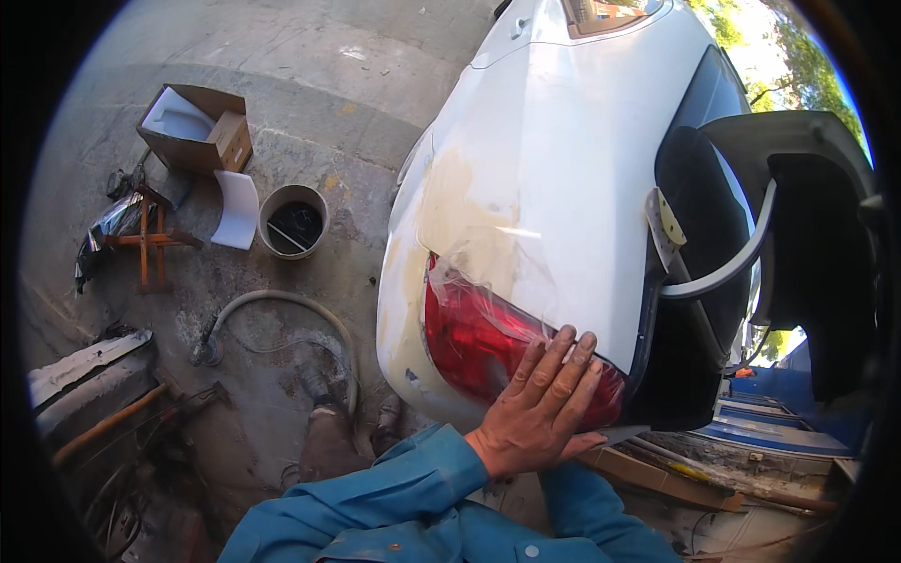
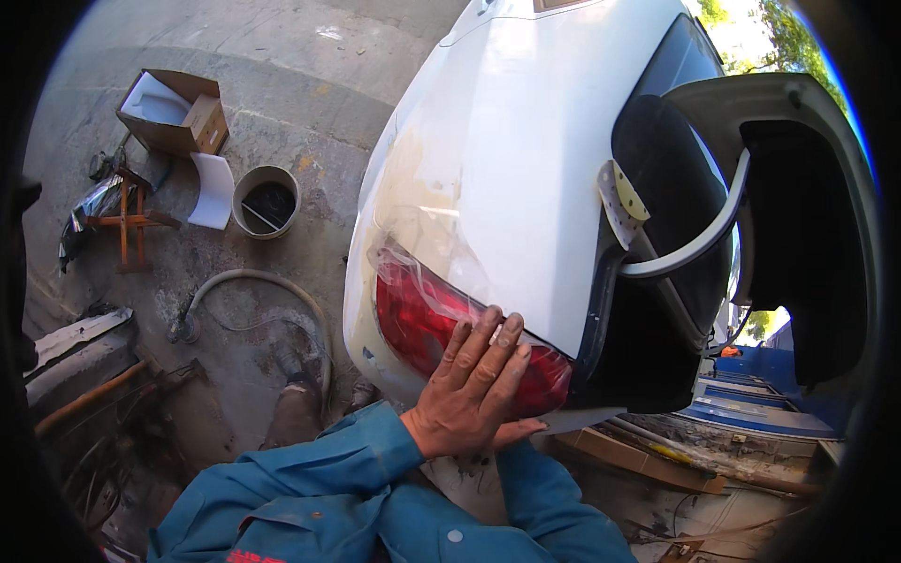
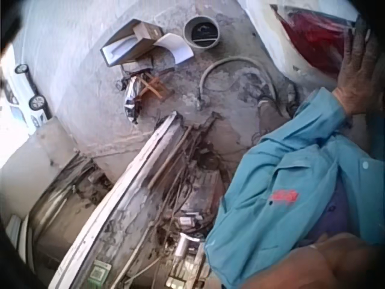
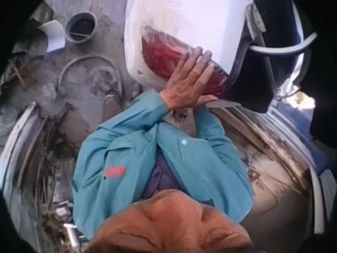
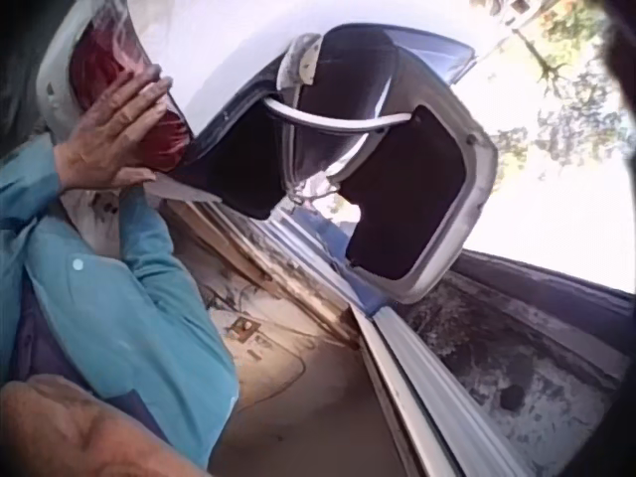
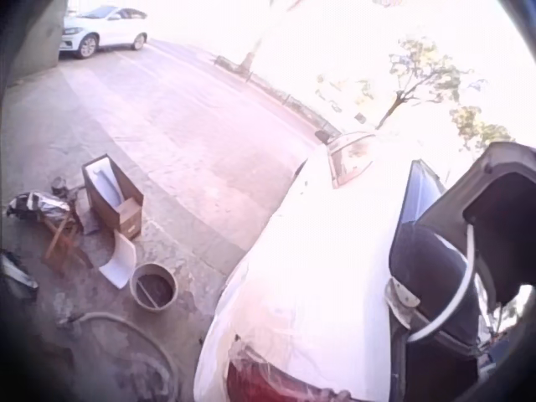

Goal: The person aligns and presses a red taillight assembly into the rear of a white car, repeatedly adjusting its position and checking the fit. They briefly use a sanding disc to smooth the surrounding body panel, then continue pressing the taillight into place.

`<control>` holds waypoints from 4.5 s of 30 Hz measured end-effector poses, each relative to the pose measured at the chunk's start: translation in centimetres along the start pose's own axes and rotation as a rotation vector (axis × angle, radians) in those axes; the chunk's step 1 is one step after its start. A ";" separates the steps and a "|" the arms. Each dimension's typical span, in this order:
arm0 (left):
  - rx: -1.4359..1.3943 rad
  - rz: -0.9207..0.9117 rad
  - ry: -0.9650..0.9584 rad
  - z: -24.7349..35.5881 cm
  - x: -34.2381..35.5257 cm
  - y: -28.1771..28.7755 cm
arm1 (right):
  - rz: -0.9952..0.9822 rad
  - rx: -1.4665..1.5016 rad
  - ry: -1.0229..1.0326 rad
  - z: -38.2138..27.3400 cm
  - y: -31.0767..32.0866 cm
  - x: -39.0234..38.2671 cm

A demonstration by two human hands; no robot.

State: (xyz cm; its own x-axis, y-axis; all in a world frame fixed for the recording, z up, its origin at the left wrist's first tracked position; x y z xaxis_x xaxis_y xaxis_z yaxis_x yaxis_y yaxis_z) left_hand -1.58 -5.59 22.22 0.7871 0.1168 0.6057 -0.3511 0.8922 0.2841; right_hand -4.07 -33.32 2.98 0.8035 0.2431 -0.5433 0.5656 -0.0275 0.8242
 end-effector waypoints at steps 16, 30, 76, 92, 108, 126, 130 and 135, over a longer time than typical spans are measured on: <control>0.371 0.037 -0.048 -0.9 0.3 -3.1 | 0.124 0.170 0.335 2.2 2.8 -5.3; 0.305 0.090 -0.054 -0.8 0.4 -2.6 | 0.912 0.453 0.890 -14.1 25.7 -5.2; 0.187 0.028 0.629 -14.1 -19.1 -4.0 | 0.825 -0.187 0.578 -18.8 25.2 -4.9; 0.130 -0.332 0.521 -24.4 -11.0 0.4 | 0.741 -0.277 0.381 -18.7 25.5 -5.1; -0.193 -0.084 0.700 -29.6 -8.1 -0.3 | 0.717 -0.290 0.338 -17.6 25.5 -5.4; -0.180 0.114 1.029 -31.9 -6.7 -1.2 | 0.762 -0.218 0.304 -16.9 25.4 -5.1; -0.192 0.131 1.028 -32.1 -7.0 -1.2 | 0.739 -0.231 0.292 -16.9 25.4 -4.9; -0.238 0.134 1.016 -31.2 -6.8 -2.8 | 0.689 -0.334 0.238 -16.6 25.5 -6.3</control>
State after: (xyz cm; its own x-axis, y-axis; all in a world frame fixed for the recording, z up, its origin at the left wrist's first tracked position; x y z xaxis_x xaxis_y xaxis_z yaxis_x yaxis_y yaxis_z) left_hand 9.88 4.76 -5.92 0.8434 0.4333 -0.3177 -0.4444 0.8949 0.0408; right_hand 2.17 -19.49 30.08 0.8695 0.4782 0.1233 -0.1593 0.0353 0.9866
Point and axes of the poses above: each hand's wrist, its own x-axis towards the middle knuckle, its own y-axis out of the back of the hand, z = x × y, the point moved 5 cm from there along x, towards the middle knuckle, and after that the axes turned 1 degree about x, right-handed, at the moved point
